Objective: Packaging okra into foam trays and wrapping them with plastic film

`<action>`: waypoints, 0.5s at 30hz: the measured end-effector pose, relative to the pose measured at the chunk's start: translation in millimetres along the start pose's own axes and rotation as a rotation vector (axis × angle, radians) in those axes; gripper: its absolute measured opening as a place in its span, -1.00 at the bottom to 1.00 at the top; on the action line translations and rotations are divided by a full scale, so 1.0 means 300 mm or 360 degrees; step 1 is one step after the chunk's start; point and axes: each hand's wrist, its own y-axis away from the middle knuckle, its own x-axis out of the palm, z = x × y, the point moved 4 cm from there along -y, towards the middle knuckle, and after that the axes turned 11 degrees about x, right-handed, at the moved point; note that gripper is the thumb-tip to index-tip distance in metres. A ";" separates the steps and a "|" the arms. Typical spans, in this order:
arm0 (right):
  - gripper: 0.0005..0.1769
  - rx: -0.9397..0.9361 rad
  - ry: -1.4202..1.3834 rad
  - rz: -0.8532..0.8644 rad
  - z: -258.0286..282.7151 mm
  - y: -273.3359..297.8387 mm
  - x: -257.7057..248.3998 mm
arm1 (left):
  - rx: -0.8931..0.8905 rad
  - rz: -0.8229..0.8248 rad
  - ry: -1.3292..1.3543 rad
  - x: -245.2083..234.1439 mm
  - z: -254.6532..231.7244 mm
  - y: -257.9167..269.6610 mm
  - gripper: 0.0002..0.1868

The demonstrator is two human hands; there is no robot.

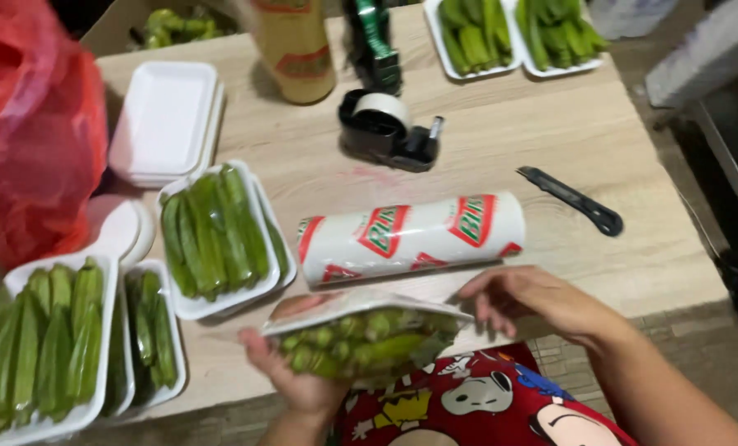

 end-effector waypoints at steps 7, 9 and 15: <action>0.04 0.0673 -0.0917 0.0270 -0.030 -0.017 0.138 | 0.0947 0.0781 -0.0063 0.188 -0.068 0.028 -0.27; -0.37 0.0518 -0.1147 -0.0030 0.029 -0.014 0.136 | 0.0979 0.2050 -0.1015 0.262 -0.150 0.050 -0.91; -0.05 0.0011 -0.0695 -0.0308 0.153 -0.069 0.041 | 0.1193 0.1802 -0.1430 -0.030 0.025 0.090 0.02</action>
